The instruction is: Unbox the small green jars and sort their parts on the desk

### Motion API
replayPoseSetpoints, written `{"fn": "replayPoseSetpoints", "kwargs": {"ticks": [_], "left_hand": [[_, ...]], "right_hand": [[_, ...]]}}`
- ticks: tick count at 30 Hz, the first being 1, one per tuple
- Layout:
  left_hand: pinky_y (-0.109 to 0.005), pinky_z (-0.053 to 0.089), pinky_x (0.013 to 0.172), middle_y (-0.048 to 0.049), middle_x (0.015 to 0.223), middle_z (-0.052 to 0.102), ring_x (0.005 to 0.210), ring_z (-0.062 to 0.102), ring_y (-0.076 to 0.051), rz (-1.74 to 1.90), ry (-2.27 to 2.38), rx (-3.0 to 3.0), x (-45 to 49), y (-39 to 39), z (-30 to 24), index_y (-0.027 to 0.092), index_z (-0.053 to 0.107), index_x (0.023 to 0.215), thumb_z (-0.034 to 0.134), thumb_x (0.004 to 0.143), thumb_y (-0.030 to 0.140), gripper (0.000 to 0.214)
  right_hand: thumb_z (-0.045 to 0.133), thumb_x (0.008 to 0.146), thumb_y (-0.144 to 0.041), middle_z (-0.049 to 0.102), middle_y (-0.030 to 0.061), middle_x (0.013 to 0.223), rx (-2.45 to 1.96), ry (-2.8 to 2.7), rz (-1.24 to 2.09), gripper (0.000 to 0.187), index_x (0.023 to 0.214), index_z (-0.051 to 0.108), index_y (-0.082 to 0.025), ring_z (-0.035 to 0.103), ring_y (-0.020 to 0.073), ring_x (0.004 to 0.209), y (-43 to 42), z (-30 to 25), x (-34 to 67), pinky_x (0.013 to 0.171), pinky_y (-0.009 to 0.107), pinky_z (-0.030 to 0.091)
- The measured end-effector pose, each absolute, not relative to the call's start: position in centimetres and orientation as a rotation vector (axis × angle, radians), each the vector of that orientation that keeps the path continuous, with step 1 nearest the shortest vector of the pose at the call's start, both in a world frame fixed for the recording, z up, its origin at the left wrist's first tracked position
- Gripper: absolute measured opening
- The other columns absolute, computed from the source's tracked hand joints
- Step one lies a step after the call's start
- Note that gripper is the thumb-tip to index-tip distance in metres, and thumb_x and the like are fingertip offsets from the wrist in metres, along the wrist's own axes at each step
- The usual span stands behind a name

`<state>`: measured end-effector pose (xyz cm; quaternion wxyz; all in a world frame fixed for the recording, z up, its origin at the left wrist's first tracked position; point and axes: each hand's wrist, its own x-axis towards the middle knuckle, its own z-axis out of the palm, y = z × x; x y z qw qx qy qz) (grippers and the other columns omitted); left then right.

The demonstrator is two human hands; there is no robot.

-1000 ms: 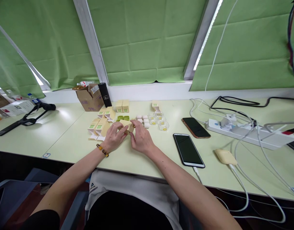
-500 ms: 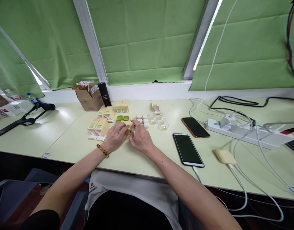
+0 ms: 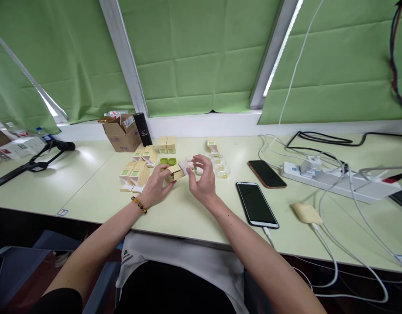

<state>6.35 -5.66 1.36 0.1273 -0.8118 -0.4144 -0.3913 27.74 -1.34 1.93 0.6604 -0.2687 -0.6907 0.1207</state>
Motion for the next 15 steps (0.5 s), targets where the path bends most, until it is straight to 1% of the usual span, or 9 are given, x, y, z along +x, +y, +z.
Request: {"fn": "replayPoseSetpoints", "kwargs": {"ticks": [3, 5, 7, 9, 12, 15], "left_hand": [[-0.047, 0.061, 0.094, -0.016, 0.134, 0.054, 0.126, 0.06, -0.029, -1.118, -1.199, -2.356, 6.5, -5.8, 1.6, 0.025, 0.049, 0.132, 0.063, 0.1, 0.025, 0.035], [-0.047, 0.061, 0.096, -0.0165, 0.134, 0.055, 0.126, 0.06, -0.029, -1.108, -1.2, -2.361, 6.7, -6.0, 1.7, 0.024, 0.048, 0.14, 0.061, 0.101, 0.025, 0.041], [-0.048, 0.061, 0.099, -0.0171, 0.135, 0.056, 0.129, 0.059, -0.03, -1.098, -1.214, -2.371, 6.8, -6.1, 1.9, 0.024, 0.043, 0.15, 0.06, 0.102, 0.025, 0.051], [-0.049, 0.06, 0.102, -0.0177, 0.137, 0.056, 0.13, 0.058, -0.03, -1.094, -1.228, -2.371, 6.8, -6.1, 1.9, 0.024, 0.036, 0.158, 0.059, 0.103, 0.026, 0.059], [-0.049, 0.06, 0.104, -0.0179, 0.138, 0.055, 0.13, 0.058, -0.03, -1.096, -1.23, -2.351, 6.8, -6.1, 1.8, 0.025, 0.03, 0.163, 0.058, 0.104, 0.028, 0.066], [-0.05, 0.059, 0.105, -0.0179, 0.138, 0.056, 0.13, 0.058, -0.031, -1.085, -1.232, -2.332, 6.7, -6.0, 1.7, 0.025, 0.027, 0.165, 0.057, 0.103, 0.027, 0.069]], "right_hand": [[0.059, 0.099, -0.034, 0.062, 0.0156, 0.129, -0.61, -1.57, 0.054, 0.037, 0.135, 0.05, -0.029, 0.062, 0.036, 0.125, -0.5, 2.0, 28.4, 0.106, 0.063, 0.053], [0.055, 0.1, -0.029, 0.066, 0.0147, 0.126, -0.626, -1.622, -0.075, 0.029, 0.129, 0.058, -0.029, 0.061, 0.0367, 0.127, 0.0, 2.0, 28.9, 0.109, 0.064, 0.048], [0.05, 0.1, -0.025, 0.071, 0.0132, 0.123, -0.632, -1.711, -0.146, 0.027, 0.123, 0.065, -0.029, 0.063, 0.0354, 0.124, 0.4, 1.8, 29.2, 0.107, 0.061, 0.046], [0.047, 0.1, -0.021, 0.076, 0.0111, 0.117, -0.629, -1.833, -0.146, 0.032, 0.122, 0.069, -0.029, 0.067, 0.0329, 0.119, 0.6, 1.5, 29.2, 0.104, 0.057, 0.046], [0.045, 0.098, -0.017, 0.08, 0.0083, 0.109, -0.596, -1.991, -0.099, 0.04, 0.128, 0.069, -0.028, 0.072, 0.0284, 0.109, 0.4, 1.2, 28.9, 0.1, 0.051, 0.045], [0.049, 0.095, -0.016, 0.081, 0.0073, 0.104, -0.56, -2.004, -0.083, 0.04, 0.129, 0.068, -0.026, 0.073, 0.0269, 0.101, -0.1, 1.2, 28.6, 0.098, 0.049, 0.044]]}}
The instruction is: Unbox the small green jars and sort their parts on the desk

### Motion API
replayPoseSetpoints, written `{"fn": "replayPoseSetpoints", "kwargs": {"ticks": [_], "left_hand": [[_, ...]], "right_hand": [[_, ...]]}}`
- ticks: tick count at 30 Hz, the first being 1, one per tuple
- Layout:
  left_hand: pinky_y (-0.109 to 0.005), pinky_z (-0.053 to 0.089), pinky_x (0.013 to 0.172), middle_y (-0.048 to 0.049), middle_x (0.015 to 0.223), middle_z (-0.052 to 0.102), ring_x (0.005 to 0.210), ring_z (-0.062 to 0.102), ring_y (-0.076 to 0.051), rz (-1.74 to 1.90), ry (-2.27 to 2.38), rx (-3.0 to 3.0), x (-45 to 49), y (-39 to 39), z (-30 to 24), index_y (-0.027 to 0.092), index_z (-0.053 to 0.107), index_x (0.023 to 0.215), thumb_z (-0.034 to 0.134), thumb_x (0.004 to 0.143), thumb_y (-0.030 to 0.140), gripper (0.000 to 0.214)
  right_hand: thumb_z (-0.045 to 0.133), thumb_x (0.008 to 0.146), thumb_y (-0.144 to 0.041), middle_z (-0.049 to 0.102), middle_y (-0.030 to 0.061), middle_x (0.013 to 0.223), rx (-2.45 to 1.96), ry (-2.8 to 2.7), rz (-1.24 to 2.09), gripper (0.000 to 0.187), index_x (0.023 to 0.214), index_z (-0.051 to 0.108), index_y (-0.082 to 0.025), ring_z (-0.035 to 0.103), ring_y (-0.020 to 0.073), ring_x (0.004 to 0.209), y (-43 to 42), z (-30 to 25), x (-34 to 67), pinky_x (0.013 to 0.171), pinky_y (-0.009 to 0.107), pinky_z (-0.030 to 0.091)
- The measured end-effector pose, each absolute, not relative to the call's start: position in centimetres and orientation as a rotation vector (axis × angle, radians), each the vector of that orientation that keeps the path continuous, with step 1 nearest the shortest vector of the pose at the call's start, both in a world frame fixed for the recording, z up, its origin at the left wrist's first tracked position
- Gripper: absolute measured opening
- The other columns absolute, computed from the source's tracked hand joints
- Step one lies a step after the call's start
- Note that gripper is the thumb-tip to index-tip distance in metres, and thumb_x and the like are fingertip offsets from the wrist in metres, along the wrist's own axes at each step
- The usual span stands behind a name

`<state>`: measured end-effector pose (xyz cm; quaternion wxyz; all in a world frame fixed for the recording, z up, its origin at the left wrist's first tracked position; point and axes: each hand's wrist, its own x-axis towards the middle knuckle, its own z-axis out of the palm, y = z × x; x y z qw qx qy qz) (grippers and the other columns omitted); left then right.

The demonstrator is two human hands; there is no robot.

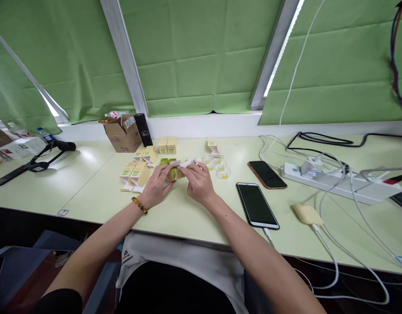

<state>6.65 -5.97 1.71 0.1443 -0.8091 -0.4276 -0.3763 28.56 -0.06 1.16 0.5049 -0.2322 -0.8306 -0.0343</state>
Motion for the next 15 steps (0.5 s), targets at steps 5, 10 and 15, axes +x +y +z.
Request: {"fn": "replayPoseSetpoints", "kwargs": {"ticks": [5, 10, 15], "left_hand": [[-0.048, 0.06, 0.103, -0.0187, 0.136, 0.056, 0.13, 0.058, -0.031, -1.07, -1.22, -2.285, 6.6, -5.9, 1.7, 0.024, 0.026, 0.166, 0.057, 0.103, 0.025, 0.07], [-0.045, 0.062, 0.098, -0.0179, 0.133, 0.058, 0.129, 0.06, -0.03, -0.956, -1.149, -2.278, 6.8, -5.8, 1.5, 0.026, 0.025, 0.167, 0.049, 0.105, 0.02, 0.066], [-0.047, 0.063, 0.096, -0.0186, 0.133, 0.057, 0.13, 0.06, -0.032, -0.84, -1.101, -2.24, 6.8, -5.7, 0.8, 0.027, 0.033, 0.165, 0.048, 0.105, 0.017, 0.063]], "right_hand": [[0.058, 0.095, -0.024, 0.078, 0.0034, 0.078, -0.613, -1.885, -0.005, 0.023, 0.113, 0.072, -0.026, 0.071, 0.0264, 0.082, -0.8, 1.6, 28.3, 0.095, 0.05, 0.042], [0.068, 0.095, -0.032, 0.076, 0.0021, 0.077, -0.726, -1.907, 0.112, 0.011, 0.089, 0.074, -0.025, 0.066, 0.023, 0.075, -1.0, 1.6, 27.6, 0.089, 0.045, 0.04], [0.069, 0.092, -0.03, 0.075, 0.0025, 0.082, -0.843, -1.845, 0.306, 0.011, 0.083, 0.069, -0.025, 0.066, 0.026, 0.088, -1.5, 1.3, 26.5, 0.088, 0.045, 0.041]]}}
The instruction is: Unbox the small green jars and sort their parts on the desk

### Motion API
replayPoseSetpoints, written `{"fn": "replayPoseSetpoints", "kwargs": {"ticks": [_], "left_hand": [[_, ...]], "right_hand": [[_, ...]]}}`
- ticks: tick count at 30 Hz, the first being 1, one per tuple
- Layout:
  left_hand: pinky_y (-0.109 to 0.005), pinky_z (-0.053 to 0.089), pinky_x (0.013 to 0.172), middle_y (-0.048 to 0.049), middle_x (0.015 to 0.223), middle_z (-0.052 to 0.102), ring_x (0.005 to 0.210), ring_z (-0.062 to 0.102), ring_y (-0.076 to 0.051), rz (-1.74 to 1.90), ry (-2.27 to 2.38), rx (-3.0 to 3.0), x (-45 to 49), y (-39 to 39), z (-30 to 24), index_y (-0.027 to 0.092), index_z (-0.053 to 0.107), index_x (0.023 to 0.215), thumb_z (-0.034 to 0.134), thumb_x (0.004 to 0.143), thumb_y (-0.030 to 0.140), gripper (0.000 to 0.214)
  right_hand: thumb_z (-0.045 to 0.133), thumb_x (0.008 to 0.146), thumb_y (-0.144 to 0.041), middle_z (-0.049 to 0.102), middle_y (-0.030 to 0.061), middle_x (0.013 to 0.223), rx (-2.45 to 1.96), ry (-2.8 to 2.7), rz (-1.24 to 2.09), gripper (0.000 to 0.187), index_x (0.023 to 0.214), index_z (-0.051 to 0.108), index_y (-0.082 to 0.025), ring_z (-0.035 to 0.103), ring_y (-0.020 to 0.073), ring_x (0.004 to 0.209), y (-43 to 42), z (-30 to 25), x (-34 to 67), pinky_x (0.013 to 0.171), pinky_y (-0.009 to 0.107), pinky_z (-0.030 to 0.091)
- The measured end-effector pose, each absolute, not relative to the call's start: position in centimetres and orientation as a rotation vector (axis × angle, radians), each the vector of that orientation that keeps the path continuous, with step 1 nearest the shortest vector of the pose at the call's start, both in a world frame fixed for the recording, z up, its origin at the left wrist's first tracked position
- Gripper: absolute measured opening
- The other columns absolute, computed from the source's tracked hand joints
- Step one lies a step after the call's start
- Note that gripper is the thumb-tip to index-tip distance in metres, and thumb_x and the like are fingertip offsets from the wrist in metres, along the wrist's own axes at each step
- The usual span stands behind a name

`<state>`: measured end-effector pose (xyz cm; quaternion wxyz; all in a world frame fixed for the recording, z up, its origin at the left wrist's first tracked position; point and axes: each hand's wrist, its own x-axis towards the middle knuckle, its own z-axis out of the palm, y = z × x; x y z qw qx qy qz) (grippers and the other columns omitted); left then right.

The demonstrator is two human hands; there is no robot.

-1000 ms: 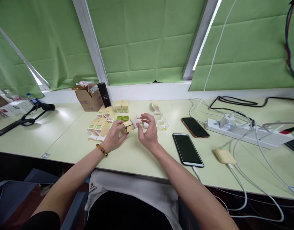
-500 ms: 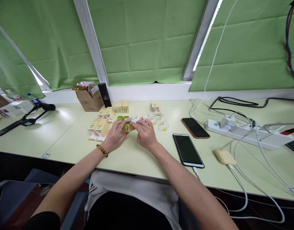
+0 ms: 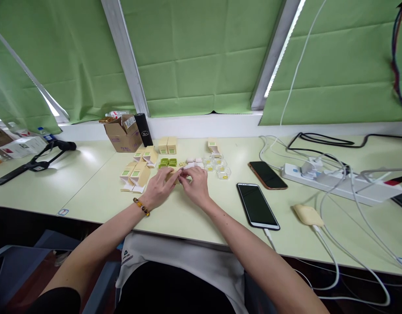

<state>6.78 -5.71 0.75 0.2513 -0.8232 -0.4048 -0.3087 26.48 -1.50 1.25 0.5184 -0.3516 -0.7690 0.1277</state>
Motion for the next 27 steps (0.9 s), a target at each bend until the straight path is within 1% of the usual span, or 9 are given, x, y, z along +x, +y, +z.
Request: {"fn": "replayPoseSetpoints", "kwargs": {"ticks": [4, 6, 8, 11, 14, 17, 21, 24, 27], "left_hand": [[-0.048, 0.062, 0.098, -0.0184, 0.131, 0.058, 0.128, 0.06, -0.031, -0.861, -1.13, -2.189, 6.8, -5.8, 0.9, 0.025, 0.035, 0.164, 0.049, 0.104, 0.016, 0.063], [-0.046, 0.062, 0.098, -0.0181, 0.131, 0.058, 0.127, 0.059, -0.031, -0.898, -1.162, -2.155, 6.8, -5.8, 1.2, 0.025, 0.035, 0.164, 0.051, 0.103, 0.016, 0.064], [-0.045, 0.062, 0.097, -0.0179, 0.132, 0.057, 0.128, 0.058, -0.031, -0.921, -1.198, -2.126, 6.6, -5.8, 1.4, 0.026, 0.035, 0.164, 0.052, 0.102, 0.016, 0.065], [-0.045, 0.061, 0.097, -0.0177, 0.133, 0.056, 0.129, 0.057, -0.032, -0.924, -1.247, -2.109, 6.3, -5.7, 1.4, 0.027, 0.037, 0.163, 0.051, 0.102, 0.015, 0.064], [-0.046, 0.059, 0.1, -0.0179, 0.135, 0.056, 0.131, 0.055, -0.031, -0.951, -1.28, -2.132, 6.2, -5.6, 1.2, 0.027, 0.037, 0.163, 0.051, 0.101, 0.014, 0.065], [-0.049, 0.057, 0.105, -0.0172, 0.137, 0.054, 0.132, 0.054, -0.031, -1.056, -1.331, -2.127, 5.9, -5.2, 1.2, 0.026, 0.037, 0.163, 0.053, 0.1, 0.015, 0.066], [-0.051, 0.051, 0.113, -0.0164, 0.14, 0.054, 0.133, 0.053, -0.03, -1.305, -1.42, -2.025, 5.2, -4.6, 1.4, 0.026, 0.037, 0.162, 0.057, 0.101, 0.023, 0.064], [-0.051, 0.048, 0.116, -0.016, 0.146, 0.055, 0.138, 0.051, -0.029, -1.495, -1.431, -2.036, 4.6, -4.4, 1.6, 0.027, 0.038, 0.161, 0.056, 0.104, 0.03, 0.06], [-0.047, 0.05, 0.115, -0.0148, 0.155, 0.052, 0.144, 0.049, -0.028, -1.706, -1.443, -2.106, 4.5, -4.4, 1.8, 0.028, 0.041, 0.158, 0.056, 0.105, 0.038, 0.056]], "right_hand": [[0.065, 0.096, -0.037, 0.075, 0.0059, 0.095, -0.789, -1.725, 0.483, 0.019, 0.082, 0.063, -0.024, 0.066, 0.0251, 0.093, -1.8, 1.3, 26.3, 0.089, 0.044, 0.049], [0.065, 0.097, -0.044, 0.075, 0.0077, 0.106, -0.738, -1.617, 0.655, 0.022, 0.086, 0.062, -0.024, 0.068, 0.0244, 0.099, -1.7, 1.3, 26.4, 0.089, 0.043, 0.053], [0.068, 0.095, -0.052, 0.074, 0.0085, 0.112, -0.695, -1.492, 0.857, 0.03, 0.089, 0.06, -0.024, 0.07, 0.0237, 0.1, -1.5, 1.2, 26.4, 0.087, 0.042, 0.058], [0.076, 0.086, -0.065, 0.074, 0.0068, 0.106, -0.651, -1.335, 1.089, 0.044, 0.088, 0.057, -0.025, 0.071, 0.0211, 0.088, -1.0, 1.1, 26.4, 0.079, 0.041, 0.063], [0.081, 0.079, -0.068, 0.073, 0.0042, 0.1, -0.64, -1.251, 1.185, 0.05, 0.088, 0.057, -0.025, 0.069, 0.0192, 0.082, -0.6, 1.3, 26.7, 0.072, 0.04, 0.066], [0.083, 0.077, -0.066, 0.074, 0.0034, 0.1, -0.651, -1.195, 1.196, 0.049, 0.088, 0.057, -0.025, 0.069, 0.0192, 0.083, -0.1, 1.8, 27.5, 0.069, 0.037, 0.065], [0.08, 0.079, -0.063, 0.074, 0.0033, 0.092, -0.736, -1.246, 1.154, 0.045, 0.087, 0.057, -0.026, 0.067, 0.0195, 0.078, 0.8, 2.2, 28.8, 0.064, 0.032, 0.057], [0.072, 0.085, -0.053, 0.07, 0.0025, 0.082, -0.837, -1.479, 1.032, 0.032, 0.083, 0.057, -0.025, 0.063, 0.0194, 0.074, 1.3, 2.0, 29.3, 0.065, 0.032, 0.051], [0.064, 0.089, -0.036, 0.071, 0.002, 0.082, -1.012, -1.799, 0.793, 0.015, 0.082, 0.059, -0.024, 0.062, 0.0194, 0.074, 0.9, 1.8, 29.1, 0.069, 0.032, 0.047]]}}
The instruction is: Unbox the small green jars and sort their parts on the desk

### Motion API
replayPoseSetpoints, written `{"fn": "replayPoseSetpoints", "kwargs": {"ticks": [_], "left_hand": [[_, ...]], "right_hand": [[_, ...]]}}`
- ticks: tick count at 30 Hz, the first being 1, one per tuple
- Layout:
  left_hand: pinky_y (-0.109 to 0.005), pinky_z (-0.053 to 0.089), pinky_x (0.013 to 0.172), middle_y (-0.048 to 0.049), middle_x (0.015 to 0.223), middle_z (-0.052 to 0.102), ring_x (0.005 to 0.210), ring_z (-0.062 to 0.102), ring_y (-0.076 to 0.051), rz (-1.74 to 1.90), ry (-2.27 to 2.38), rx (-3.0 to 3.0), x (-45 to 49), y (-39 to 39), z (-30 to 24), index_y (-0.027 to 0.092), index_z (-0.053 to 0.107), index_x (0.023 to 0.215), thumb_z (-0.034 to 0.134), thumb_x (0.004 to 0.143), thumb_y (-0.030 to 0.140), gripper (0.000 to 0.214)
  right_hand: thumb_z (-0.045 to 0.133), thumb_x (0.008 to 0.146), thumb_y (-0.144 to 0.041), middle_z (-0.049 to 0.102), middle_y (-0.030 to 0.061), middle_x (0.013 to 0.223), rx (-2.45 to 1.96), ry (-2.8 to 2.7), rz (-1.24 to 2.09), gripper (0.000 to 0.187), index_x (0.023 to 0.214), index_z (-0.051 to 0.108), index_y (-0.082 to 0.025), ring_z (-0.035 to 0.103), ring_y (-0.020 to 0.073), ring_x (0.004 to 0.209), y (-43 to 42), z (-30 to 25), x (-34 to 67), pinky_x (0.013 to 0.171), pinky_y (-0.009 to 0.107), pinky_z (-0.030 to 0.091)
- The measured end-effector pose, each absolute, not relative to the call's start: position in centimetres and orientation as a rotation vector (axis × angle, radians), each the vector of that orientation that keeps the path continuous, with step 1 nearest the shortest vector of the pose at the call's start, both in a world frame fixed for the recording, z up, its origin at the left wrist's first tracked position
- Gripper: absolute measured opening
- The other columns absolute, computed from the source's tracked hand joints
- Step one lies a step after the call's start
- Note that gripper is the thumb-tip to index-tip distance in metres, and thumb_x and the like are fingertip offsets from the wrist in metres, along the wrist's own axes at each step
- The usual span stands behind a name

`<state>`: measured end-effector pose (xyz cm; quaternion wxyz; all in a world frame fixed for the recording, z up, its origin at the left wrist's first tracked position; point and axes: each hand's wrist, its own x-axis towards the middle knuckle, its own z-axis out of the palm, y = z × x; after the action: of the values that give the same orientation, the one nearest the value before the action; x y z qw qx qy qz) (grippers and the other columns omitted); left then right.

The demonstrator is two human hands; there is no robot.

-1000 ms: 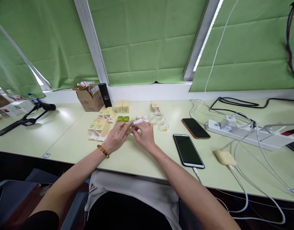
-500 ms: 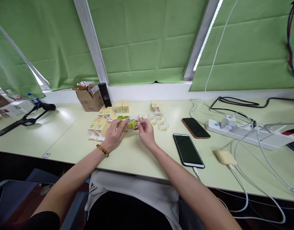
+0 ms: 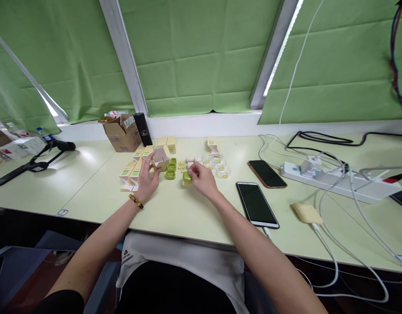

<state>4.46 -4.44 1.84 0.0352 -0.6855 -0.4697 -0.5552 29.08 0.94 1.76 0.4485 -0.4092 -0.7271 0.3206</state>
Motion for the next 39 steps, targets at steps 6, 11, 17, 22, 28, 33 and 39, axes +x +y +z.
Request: {"fn": "replayPoseSetpoints", "kwargs": {"ticks": [6, 11, 17, 22, 28, 33, 39], "left_hand": [[-0.044, 0.055, 0.11, -0.0145, 0.149, 0.06, 0.138, 0.06, -0.028, -2.389, -1.503, -2.261, 4.8, -4.1, 1.8, 0.029, 0.03, 0.161, 0.063, 0.1, 0.056, 0.075], [-0.045, 0.059, 0.103, -0.0122, 0.147, 0.064, 0.127, 0.069, -0.029, -2.89, -1.479, -2.403, 4.9, -3.9, 1.9, 0.029, 0.033, 0.16, 0.066, 0.097, 0.059, 0.077], [-0.046, 0.064, 0.091, -0.0175, 0.143, 0.066, 0.119, 0.073, -0.033, -3.093, -1.304, -2.733, 5.8, -4.7, 2.6, 0.021, 0.052, 0.15, 0.067, 0.098, 0.055, 0.064], [-0.046, 0.061, 0.101, -0.0136, 0.149, 0.063, 0.129, 0.067, -0.033, -2.921, -1.465, -2.83, 6.3, -4.9, 2.4, 0.027, 0.043, 0.161, 0.067, 0.098, 0.058, 0.075], [-0.044, 0.059, 0.104, -0.0142, 0.16, 0.053, 0.135, 0.063, -0.032, -2.555, -1.557, -2.83, 6.9, -5.1, 4.4, 0.027, 0.038, 0.163, 0.062, 0.101, 0.057, 0.073], [-0.043, 0.059, 0.104, -0.0159, 0.161, 0.051, 0.139, 0.06, -0.032, -2.298, -1.375, -2.917, 7.7, -4.9, 5.9, 0.026, 0.041, 0.161, 0.069, 0.098, 0.045, 0.071], [-0.045, 0.056, 0.11, -0.0144, 0.163, 0.048, 0.153, 0.045, -0.034, -2.104, -1.403, -2.808, 9.3, -3.9, 5.1, 0.027, 0.044, 0.159, 0.067, 0.097, 0.033, 0.067]], "right_hand": [[0.062, 0.087, -0.024, 0.079, 0.0018, 0.093, -1.239, -2.088, 0.564, 0.003, 0.088, 0.064, -0.026, 0.069, 0.0226, 0.084, 0.0, 1.8, 28.7, 0.069, 0.033, 0.042], [0.063, 0.09, -0.033, 0.079, 0.0049, 0.109, -1.035, -1.926, 0.587, 0.014, 0.099, 0.069, -0.026, 0.072, 0.0273, 0.103, -0.2, 2.1, 28.8, 0.087, 0.04, 0.051], [0.061, 0.095, -0.051, 0.079, 0.0073, 0.113, -0.787, -1.807, 0.778, 0.03, 0.106, 0.075, -0.026, 0.066, 0.0284, 0.112, -1.5, 3.3, 28.2, 0.099, 0.045, 0.049], [0.065, 0.089, -0.07, 0.077, 0.009, 0.119, -0.732, -1.775, 1.017, 0.05, 0.107, 0.077, -0.025, 0.064, 0.029, 0.111, -1.8, 3.4, 27.5, 0.093, 0.043, 0.052], [0.078, 0.079, -0.069, 0.077, 0.0065, 0.109, -0.593, -1.521, 1.382, 0.05, 0.102, 0.073, -0.025, 0.069, 0.0245, 0.098, -1.5, 3.7, 27.4, 0.09, 0.038, 0.055], [0.074, 0.078, -0.077, 0.077, 0.0074, 0.104, -0.701, -1.407, 1.279, 0.057, 0.099, 0.069, -0.024, 0.069, 0.0232, 0.094, -0.8, 3.7, 27.8, 0.078, 0.034, 0.055], [0.078, 0.073, -0.076, 0.076, 0.0072, 0.103, -0.749, -1.307, 1.227, 0.06, 0.102, 0.067, -0.024, 0.07, 0.0218, 0.093, -0.1, 3.3, 27.8, 0.072, 0.031, 0.053]]}}
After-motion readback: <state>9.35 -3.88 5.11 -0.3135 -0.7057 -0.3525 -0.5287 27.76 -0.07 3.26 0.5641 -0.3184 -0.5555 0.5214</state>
